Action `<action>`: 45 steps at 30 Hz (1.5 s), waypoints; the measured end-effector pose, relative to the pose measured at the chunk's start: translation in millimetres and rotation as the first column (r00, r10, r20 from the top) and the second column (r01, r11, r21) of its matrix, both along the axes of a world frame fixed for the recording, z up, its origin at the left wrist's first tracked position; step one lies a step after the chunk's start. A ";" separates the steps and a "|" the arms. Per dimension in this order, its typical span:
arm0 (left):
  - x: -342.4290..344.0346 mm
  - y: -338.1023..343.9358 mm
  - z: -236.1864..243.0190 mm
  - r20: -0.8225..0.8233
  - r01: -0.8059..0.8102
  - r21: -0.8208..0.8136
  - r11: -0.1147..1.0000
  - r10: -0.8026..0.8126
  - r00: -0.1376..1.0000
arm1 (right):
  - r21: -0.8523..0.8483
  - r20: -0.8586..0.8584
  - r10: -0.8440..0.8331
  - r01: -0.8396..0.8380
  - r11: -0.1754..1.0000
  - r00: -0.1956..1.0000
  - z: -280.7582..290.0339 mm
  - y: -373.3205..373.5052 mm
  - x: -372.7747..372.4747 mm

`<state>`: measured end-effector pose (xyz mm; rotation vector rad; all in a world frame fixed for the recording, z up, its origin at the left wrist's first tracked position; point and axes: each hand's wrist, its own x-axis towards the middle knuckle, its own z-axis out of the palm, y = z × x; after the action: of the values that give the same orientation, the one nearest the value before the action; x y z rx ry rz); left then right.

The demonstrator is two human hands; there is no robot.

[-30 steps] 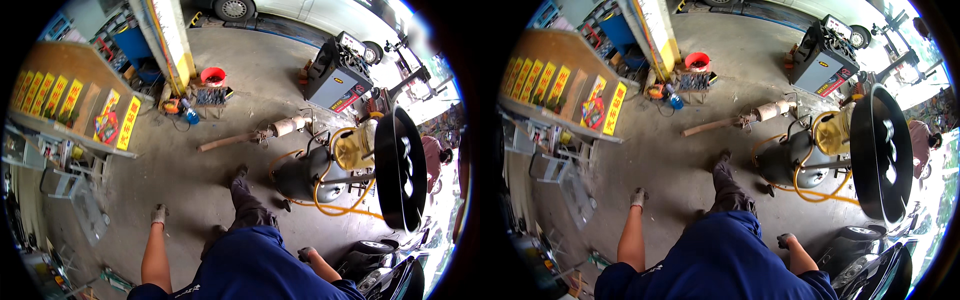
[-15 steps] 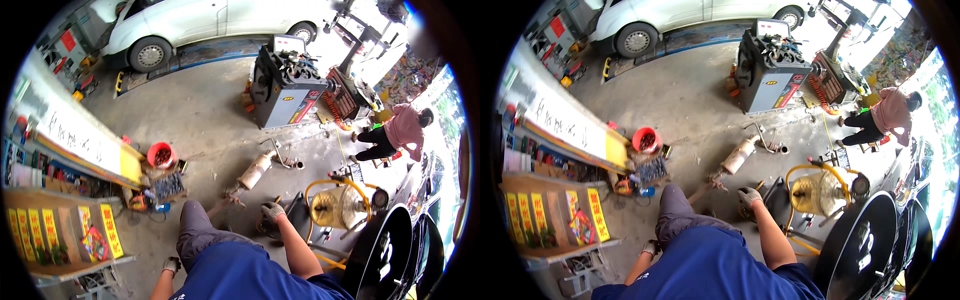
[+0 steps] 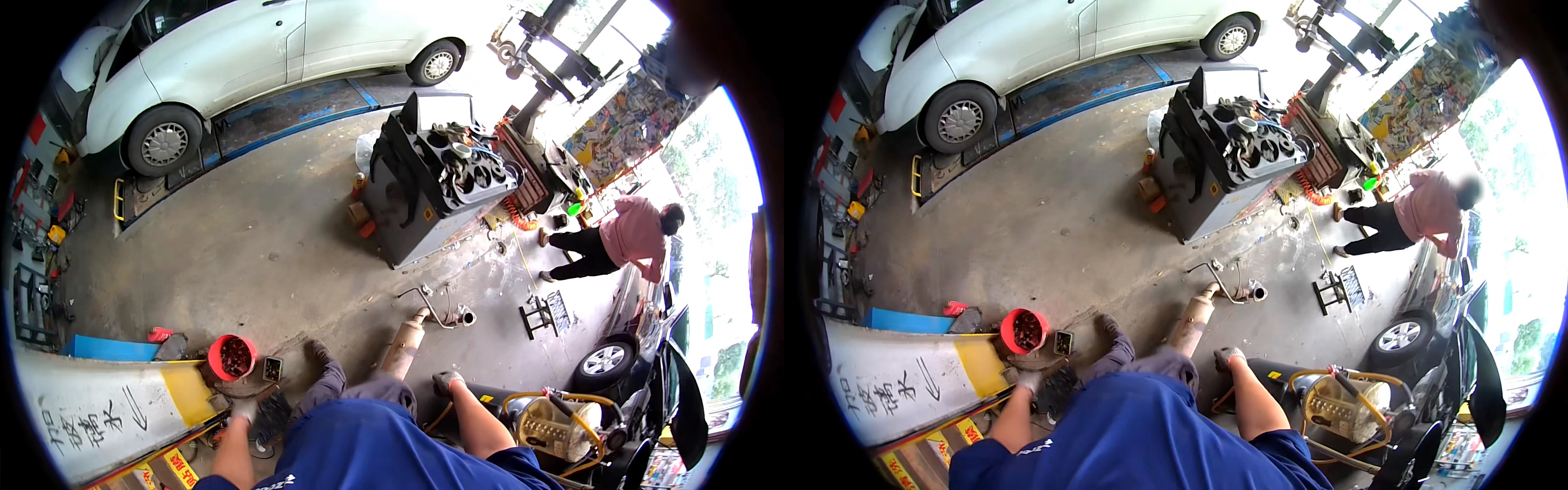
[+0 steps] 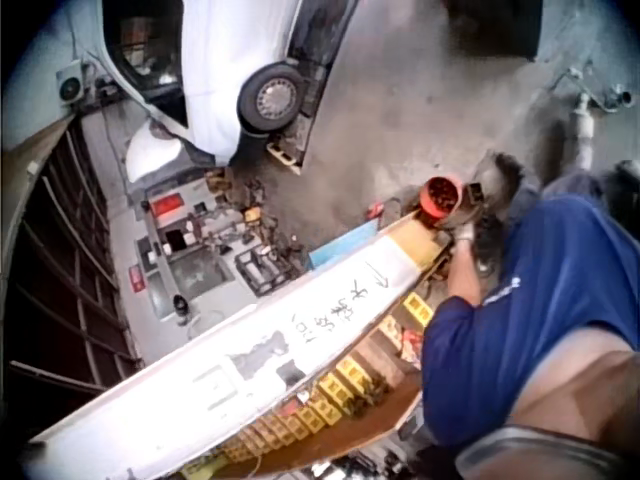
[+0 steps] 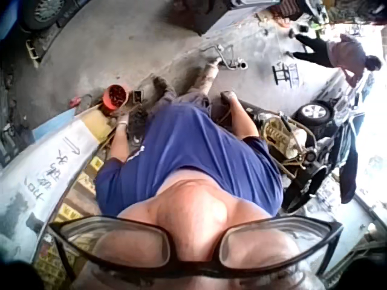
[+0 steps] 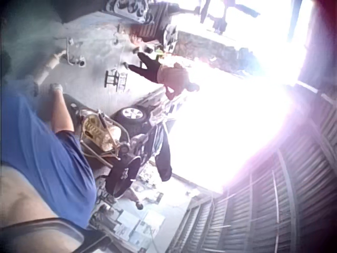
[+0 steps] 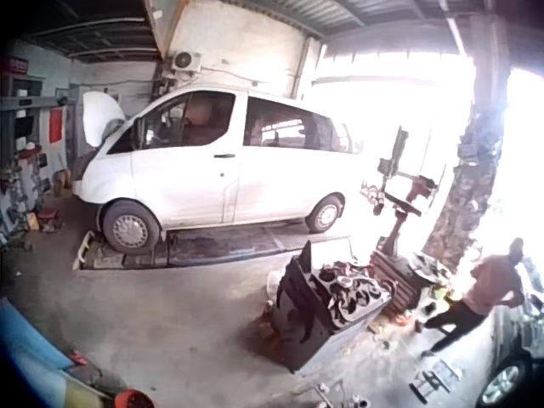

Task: The person works on a car engine in a garage, using a flashlight to inspect the engine bay and a wrench to tighten bolts. They move around the garage to retrieve tools and parts, and interact with other mechanics.

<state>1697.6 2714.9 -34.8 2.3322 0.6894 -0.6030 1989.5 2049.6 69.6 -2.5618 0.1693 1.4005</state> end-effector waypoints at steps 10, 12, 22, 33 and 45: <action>393.4 133.2 147.0 0.364 -0.284 -0.494 0.822 0.492 0.791 | -0.055 -0.226 -0.227 0.220 0.974 0.947 -83.5 6.0 71.1; 386.7 207.7 146.1 0.290 -0.359 -0.222 0.906 0.413 0.863 | 0.065 -0.263 -0.078 0.098 0.993 0.962 -116.6 171.9 104.7; 319.4 332.3 46.3 -0.441 -0.271 -0.179 0.946 0.169 0.881 | 0.354 0.153 -0.271 0.203 0.913 0.950 32.5 512.0 508.5; 459.5 583.0 22.3 -0.368 0.092 -0.092 0.991 -0.120 0.922 | 0.433 0.302 -0.198 0.051 0.900 0.932 122.7 753.6 603.5; 622.5 817.7 153.8 0.336 -0.470 -0.097 0.877 0.473 0.814 | 0.087 -0.055 0.494 -0.489 0.868 0.868 -8.4 993.8 615.3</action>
<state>2320.2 3532.6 118.9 2.0608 1.0377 0.0387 2604.7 3043.4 61.3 -2.6003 -0.5567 1.6282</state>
